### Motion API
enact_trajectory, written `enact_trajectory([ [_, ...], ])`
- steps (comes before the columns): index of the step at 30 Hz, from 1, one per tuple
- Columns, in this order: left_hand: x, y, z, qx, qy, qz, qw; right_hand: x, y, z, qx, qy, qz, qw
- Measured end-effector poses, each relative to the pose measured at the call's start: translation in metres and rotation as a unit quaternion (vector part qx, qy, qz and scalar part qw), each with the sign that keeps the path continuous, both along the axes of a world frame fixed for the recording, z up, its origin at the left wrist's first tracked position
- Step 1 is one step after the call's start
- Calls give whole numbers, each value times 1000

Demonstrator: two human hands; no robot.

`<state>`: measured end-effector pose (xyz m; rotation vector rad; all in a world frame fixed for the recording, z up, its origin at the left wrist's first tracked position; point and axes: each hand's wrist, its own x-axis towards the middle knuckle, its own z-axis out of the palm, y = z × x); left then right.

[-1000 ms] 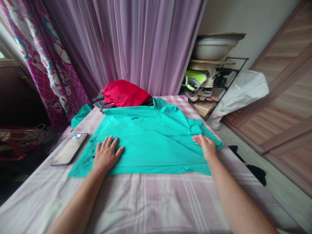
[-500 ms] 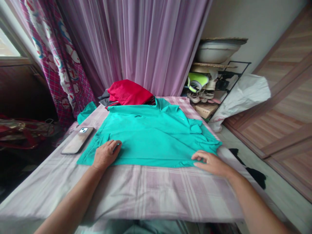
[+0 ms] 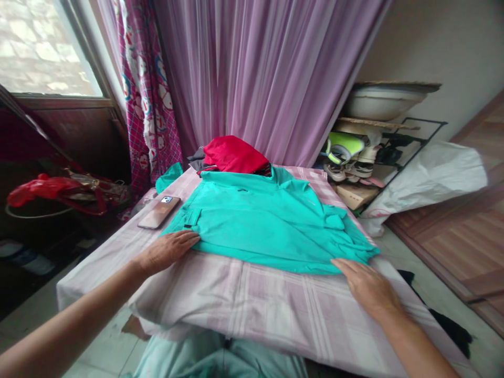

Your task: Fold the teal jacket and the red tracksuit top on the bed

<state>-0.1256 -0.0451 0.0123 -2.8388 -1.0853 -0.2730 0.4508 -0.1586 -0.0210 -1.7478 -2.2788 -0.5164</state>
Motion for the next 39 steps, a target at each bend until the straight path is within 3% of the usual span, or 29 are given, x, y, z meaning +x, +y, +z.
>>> enact_trajectory([
  [4, -7, -2, 1, -15, -20, 25, 999, -4, -4, 7, 77, 27, -22, 996],
  [7, -9, -2, 2, -20, -39, 44, 998, -2, -9, 4, 79, 30, -21, 996],
  [12, -5, -5, 0, -9, -52, 43, 998, 4, -12, -16, 24, 21, 17, 999],
  [15, -4, -10, -1, -15, -50, 62, 997, 5, -12, -19, 4, 30, 14, 999],
  [21, -13, -19, 10, -10, -69, 73, 995, -5, -12, 17, -162, 26, -19, 986],
  [26, -5, 1, 28, 11, -69, 215, 974, -43, 17, 52, -162, 51, -36, 985],
  [30, 13, 26, 38, -46, -19, 362, 931, -95, 55, 65, -147, 62, -20, 987],
  [35, 25, 50, 38, -124, -42, 360, 924, -140, 86, 61, -149, 80, -4, 986],
  [39, 27, 63, 32, -98, -112, 372, 916, -154, 99, 50, -148, 84, -3, 985],
])
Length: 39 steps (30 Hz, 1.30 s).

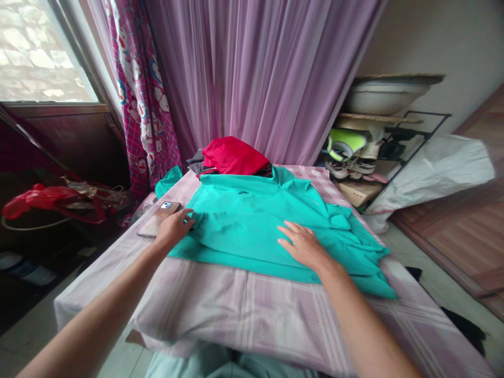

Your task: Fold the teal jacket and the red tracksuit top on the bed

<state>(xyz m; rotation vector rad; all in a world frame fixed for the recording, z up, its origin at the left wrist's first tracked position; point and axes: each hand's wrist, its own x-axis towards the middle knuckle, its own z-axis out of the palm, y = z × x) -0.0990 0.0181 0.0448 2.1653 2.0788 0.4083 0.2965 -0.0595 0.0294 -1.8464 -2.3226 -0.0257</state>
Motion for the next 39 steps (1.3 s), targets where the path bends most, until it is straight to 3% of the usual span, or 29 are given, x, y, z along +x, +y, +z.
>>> enact_trajectory([
  [7, -3, 4, -17, 17, 6, 13, 1000, -8, 6, -31, -38, -5, -76, 996],
  [11, 2, 2, -16, 108, 57, -31, 992, -10, 6, -24, -68, -8, -89, 994],
  [16, 48, 2, -18, 97, 68, -128, 985, -40, 17, 2, -32, 9, -72, 997],
  [21, 91, -3, -37, 42, 113, -101, 988, -67, 34, -4, -16, 32, 9, 999],
  [26, 91, -5, -44, 45, 131, -109, 984, -30, 40, -29, -34, 64, 1, 997],
  [29, 89, -5, -43, 45, 132, -109, 984, 10, 38, -43, 0, 158, 15, 987],
  [32, 90, -5, -43, 46, 130, -106, 985, 47, 39, -53, 22, 338, -3, 941],
  [34, 91, -6, -42, 49, 129, -107, 985, 66, 41, -56, 25, 485, -63, 872],
  [37, 91, -7, -42, 53, 127, -109, 985, 89, 45, -52, 14, 658, -144, 739],
  [39, 90, -7, -43, 53, 126, -109, 985, 102, 45, -47, -6, 706, -161, 690],
])
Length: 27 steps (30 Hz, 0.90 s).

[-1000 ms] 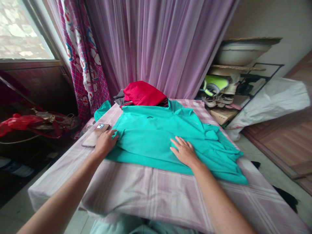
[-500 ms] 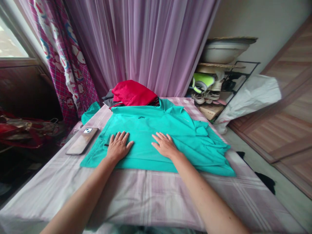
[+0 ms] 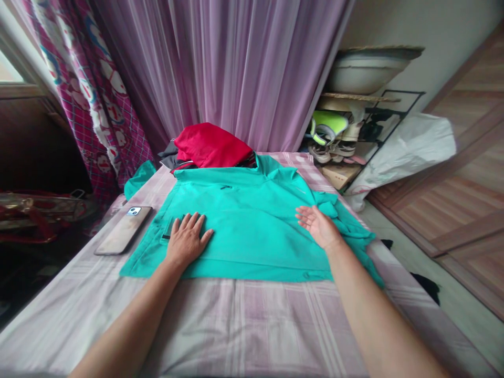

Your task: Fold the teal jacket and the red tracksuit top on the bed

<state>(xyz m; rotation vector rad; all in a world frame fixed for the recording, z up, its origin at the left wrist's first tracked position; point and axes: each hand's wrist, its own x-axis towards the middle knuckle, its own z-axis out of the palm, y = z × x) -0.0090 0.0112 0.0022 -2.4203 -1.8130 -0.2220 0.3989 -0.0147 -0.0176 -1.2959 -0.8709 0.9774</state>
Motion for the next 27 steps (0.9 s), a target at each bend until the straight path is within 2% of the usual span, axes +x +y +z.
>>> enact_trajectory([
  [4, -2, 2, -3, 4, -18, -6, 1000, 28, -9, 4, -12, -8, 20, 1000],
  [8, -2, 3, -4, 8, -25, -8, 1000, 50, -17, -6, 28, 31, -11, 999],
  [11, -2, 2, -3, 3, -10, -1, 1000, 51, -16, -12, 40, 76, -37, 996],
  [13, -1, 1, -2, -4, -3, 4, 1000, 43, -14, -15, 34, 66, -46, 996],
  [15, 0, 1, 0, -9, -2, 5, 1000, 31, -13, -16, 26, 14, -42, 999],
  [18, 0, 0, 0, -10, -7, 4, 1000, 13, -11, -19, 2, -124, -23, 992],
  [22, 0, 0, -1, -10, -4, 8, 1000, -2, -10, -22, -16, -320, -29, 947],
  [24, 1, 0, -1, -10, -5, 11, 1000, -4, -10, -22, -18, -362, -26, 932],
  [27, 1, 0, -1, -12, -13, 13, 1000, -4, -10, -24, -18, -374, -18, 927],
])
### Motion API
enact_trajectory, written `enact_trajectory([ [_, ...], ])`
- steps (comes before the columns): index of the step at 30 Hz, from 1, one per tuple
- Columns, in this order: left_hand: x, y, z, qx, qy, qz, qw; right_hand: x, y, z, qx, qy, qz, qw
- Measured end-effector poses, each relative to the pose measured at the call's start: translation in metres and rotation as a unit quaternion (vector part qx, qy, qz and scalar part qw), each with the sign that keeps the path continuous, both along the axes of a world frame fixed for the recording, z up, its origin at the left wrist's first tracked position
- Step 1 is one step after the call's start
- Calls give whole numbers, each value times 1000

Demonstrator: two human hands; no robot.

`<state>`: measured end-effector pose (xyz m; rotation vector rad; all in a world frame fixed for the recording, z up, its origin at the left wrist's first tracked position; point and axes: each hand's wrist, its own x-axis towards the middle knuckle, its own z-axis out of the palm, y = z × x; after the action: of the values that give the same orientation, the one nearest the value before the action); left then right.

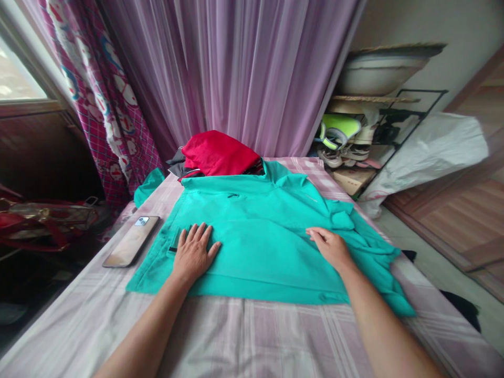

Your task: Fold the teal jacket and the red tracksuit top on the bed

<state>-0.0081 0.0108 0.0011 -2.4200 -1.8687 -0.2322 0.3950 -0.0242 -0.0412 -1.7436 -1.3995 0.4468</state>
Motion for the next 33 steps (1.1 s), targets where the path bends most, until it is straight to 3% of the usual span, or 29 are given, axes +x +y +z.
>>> enact_trajectory([
  [6, -2, 0, -3, 15, -13, -8, 1000, 1, 0, -2, 30, -47, -10, 998],
  [10, -2, 0, -5, 15, -16, -7, 1000, -8, -6, 13, 68, -110, -19, 991],
  [15, -2, -2, -4, 5, -9, -4, 1000, -44, -12, 30, 136, -209, 70, 966],
  [20, -2, -2, -6, 19, -16, -3, 1000, -70, -11, 17, 19, -313, 196, 929],
  [29, -2, -4, -6, 9, -16, -3, 1000, -68, -10, 9, -10, -313, 194, 930],
  [33, -6, 5, 9, -34, -9, -8, 999, -69, -10, 11, -18, -307, 198, 931],
])
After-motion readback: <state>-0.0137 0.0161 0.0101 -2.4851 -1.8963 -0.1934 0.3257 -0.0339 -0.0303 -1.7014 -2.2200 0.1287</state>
